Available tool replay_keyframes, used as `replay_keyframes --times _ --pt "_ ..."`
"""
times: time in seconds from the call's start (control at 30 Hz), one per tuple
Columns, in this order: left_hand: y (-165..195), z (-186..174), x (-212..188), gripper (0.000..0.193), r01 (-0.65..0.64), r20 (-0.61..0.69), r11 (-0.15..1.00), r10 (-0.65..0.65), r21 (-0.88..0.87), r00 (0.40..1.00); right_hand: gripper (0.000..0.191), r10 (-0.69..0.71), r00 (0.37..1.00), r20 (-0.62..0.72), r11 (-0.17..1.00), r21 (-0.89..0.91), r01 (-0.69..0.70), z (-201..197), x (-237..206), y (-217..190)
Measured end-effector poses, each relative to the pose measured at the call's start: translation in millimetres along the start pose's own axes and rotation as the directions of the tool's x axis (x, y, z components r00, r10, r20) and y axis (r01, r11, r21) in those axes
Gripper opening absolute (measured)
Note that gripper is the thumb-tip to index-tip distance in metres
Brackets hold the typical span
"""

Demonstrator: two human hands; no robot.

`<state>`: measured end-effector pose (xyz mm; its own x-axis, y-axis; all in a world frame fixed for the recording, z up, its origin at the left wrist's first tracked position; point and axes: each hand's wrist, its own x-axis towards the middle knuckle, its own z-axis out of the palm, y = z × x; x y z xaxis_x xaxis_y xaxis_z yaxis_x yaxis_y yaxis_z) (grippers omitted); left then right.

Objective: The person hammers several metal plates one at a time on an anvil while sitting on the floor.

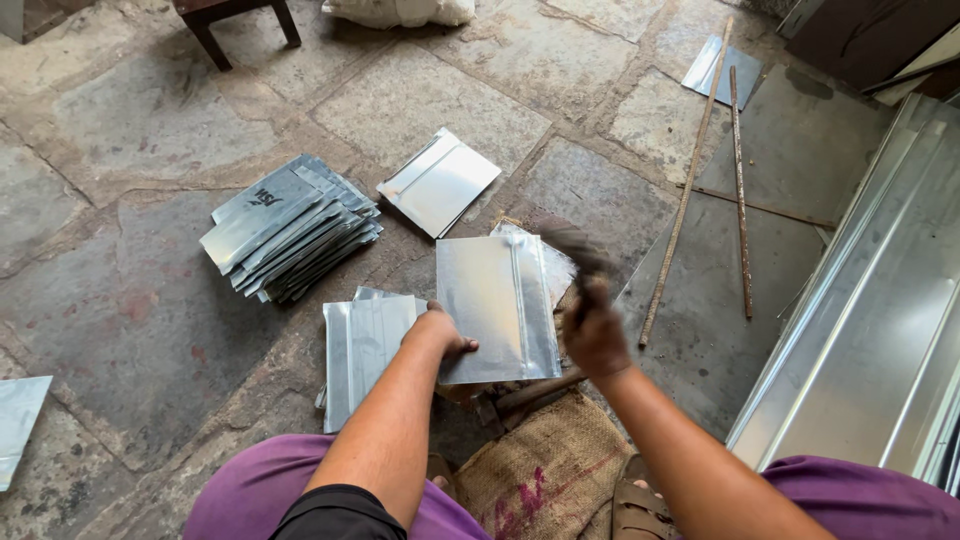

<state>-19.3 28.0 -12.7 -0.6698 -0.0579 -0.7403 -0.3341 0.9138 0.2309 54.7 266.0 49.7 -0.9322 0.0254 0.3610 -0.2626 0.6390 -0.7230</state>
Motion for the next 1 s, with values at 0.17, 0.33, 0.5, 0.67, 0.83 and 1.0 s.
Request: replay_keyframes --times 0.17,0.33,0.5,0.67,0.83,1.0 --pt "-5.1 7.2 4.1 0.147 -0.033 -0.066 0.999 0.035 0.027 0.997 0.021 0.599 0.725 0.34 0.795 -0.357 -0.49 3.4 -3.3 -0.3" --pt "-9.4 6.6 4.7 0.158 -0.091 -0.093 0.996 0.092 0.022 0.991 0.014 0.182 0.981 0.068 0.983 -0.019 -0.181 -25.3 28.0 -21.1" --pt "-7.0 5.3 0.6 0.153 -0.076 -0.047 0.995 0.079 0.068 0.996 0.015 -0.327 0.886 -0.327 0.943 -0.053 0.328 -18.9 24.4 0.4" --pt "-7.7 7.8 1.7 0.153 -0.073 -0.041 0.994 0.077 0.083 0.996 0.026 0.205 0.965 0.165 0.969 -0.172 -0.176 14.3 -4.4 27.4" --pt "-9.3 9.2 7.2 0.156 -0.067 -0.004 0.991 0.068 0.12 0.998 0.023 0.548 0.781 0.301 0.833 -0.282 -0.476 1.9 9.2 2.6" --pt "-11.1 6.7 8.9 0.156 -0.065 0.034 0.99 0.061 0.123 0.998 0.014 -0.195 0.958 -0.208 0.979 0.011 0.201 -21.3 33.3 -16.9"
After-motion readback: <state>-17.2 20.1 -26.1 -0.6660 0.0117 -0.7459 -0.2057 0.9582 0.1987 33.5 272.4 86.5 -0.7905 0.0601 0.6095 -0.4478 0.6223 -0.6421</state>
